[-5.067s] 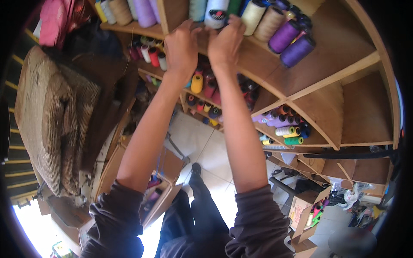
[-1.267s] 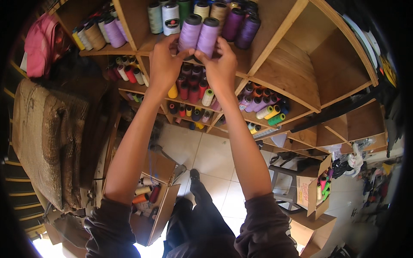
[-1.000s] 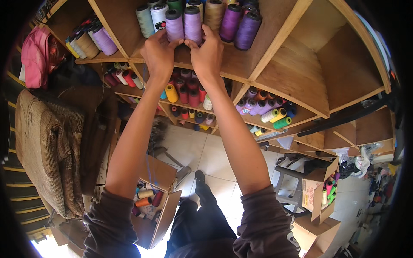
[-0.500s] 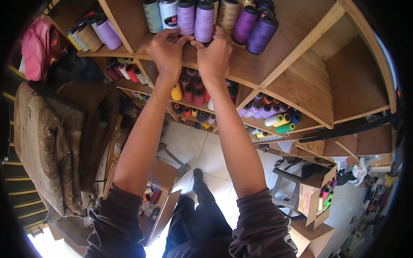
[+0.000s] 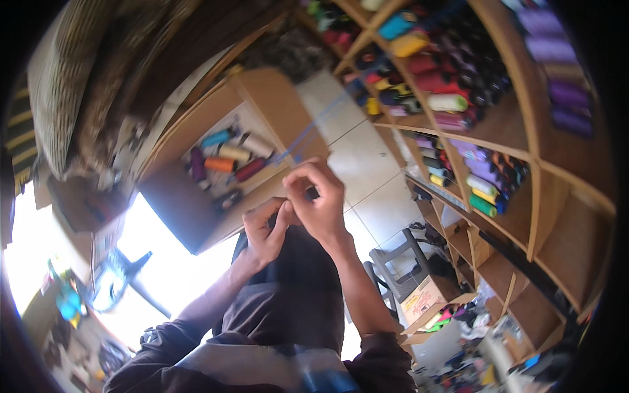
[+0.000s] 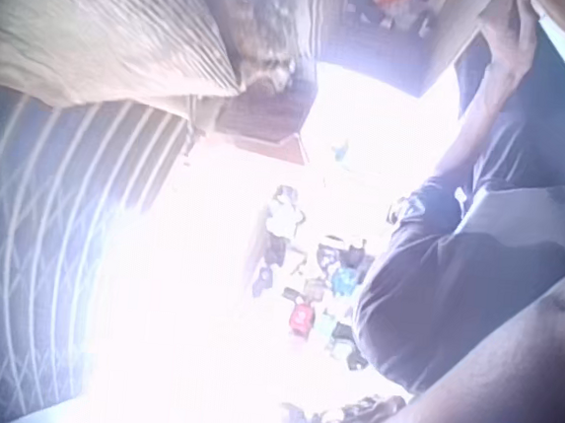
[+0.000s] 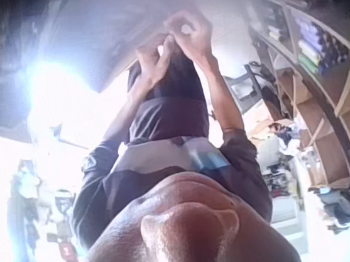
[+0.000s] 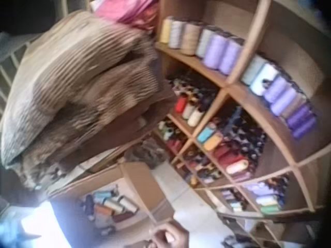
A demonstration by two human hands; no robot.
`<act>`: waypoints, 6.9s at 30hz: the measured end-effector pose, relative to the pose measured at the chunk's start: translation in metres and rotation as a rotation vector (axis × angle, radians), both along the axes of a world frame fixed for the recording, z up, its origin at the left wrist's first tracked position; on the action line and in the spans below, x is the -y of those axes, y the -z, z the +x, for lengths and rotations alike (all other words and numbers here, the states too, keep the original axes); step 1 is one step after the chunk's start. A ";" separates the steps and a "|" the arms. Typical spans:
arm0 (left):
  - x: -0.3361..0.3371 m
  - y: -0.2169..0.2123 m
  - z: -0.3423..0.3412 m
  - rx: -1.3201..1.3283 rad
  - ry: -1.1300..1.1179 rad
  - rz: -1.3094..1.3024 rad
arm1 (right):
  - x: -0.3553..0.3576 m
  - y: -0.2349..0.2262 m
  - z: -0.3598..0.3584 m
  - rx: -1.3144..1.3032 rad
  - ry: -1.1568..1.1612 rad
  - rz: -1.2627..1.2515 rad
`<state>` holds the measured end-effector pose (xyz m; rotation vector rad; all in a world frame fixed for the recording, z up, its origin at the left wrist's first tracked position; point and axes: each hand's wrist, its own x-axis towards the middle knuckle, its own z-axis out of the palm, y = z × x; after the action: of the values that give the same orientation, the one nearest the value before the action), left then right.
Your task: The person takes spools of thread from a cardboard box and places them onto wooden shelves.
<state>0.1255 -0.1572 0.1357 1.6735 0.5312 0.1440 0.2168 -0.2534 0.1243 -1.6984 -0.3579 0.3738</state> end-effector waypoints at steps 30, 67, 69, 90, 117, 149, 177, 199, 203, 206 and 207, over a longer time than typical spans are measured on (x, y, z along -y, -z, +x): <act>-0.207 0.254 -0.094 -0.394 -0.291 0.449 | -0.224 0.268 -0.109 1.001 -0.668 -1.156; -0.212 0.300 -0.108 -0.450 -0.222 0.219 | -0.210 0.215 -0.077 0.042 -0.994 -1.138; -0.197 0.275 -0.100 -0.411 -0.415 -0.394 | -0.202 0.224 -0.069 0.028 -0.982 -1.194; -0.097 -0.022 0.092 0.246 0.298 -0.235 | -0.021 -0.062 0.032 0.057 0.220 -0.086; 0.192 -0.116 0.385 0.740 0.225 0.383 | 0.187 -0.104 0.266 0.825 1.230 -0.358; -0.078 0.062 -0.040 -0.298 -0.248 0.072 | -0.055 0.041 -0.043 -0.162 -0.322 -0.272; -0.149 0.314 -0.135 -0.881 0.399 0.620 | -0.204 0.268 -0.056 0.508 -0.737 -0.984; -0.213 0.079 -0.088 -0.494 -0.095 -0.079 | -0.114 0.089 -0.010 -0.382 -0.368 -0.184; -0.204 0.031 -0.066 -0.322 -0.148 -0.170 | -0.093 0.062 -0.012 -0.414 -0.253 -0.015; -0.181 0.010 -0.022 -0.073 -0.175 -0.287 | -0.081 0.030 -0.004 -0.372 -0.170 0.054; -0.174 0.003 -0.008 0.048 -0.223 -0.381 | -0.077 0.022 -0.004 -0.359 -0.125 0.104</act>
<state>0.1177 0.0167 0.1323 1.2363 0.6637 0.2298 0.2132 -0.1763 0.1018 -1.4763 -0.2144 0.7277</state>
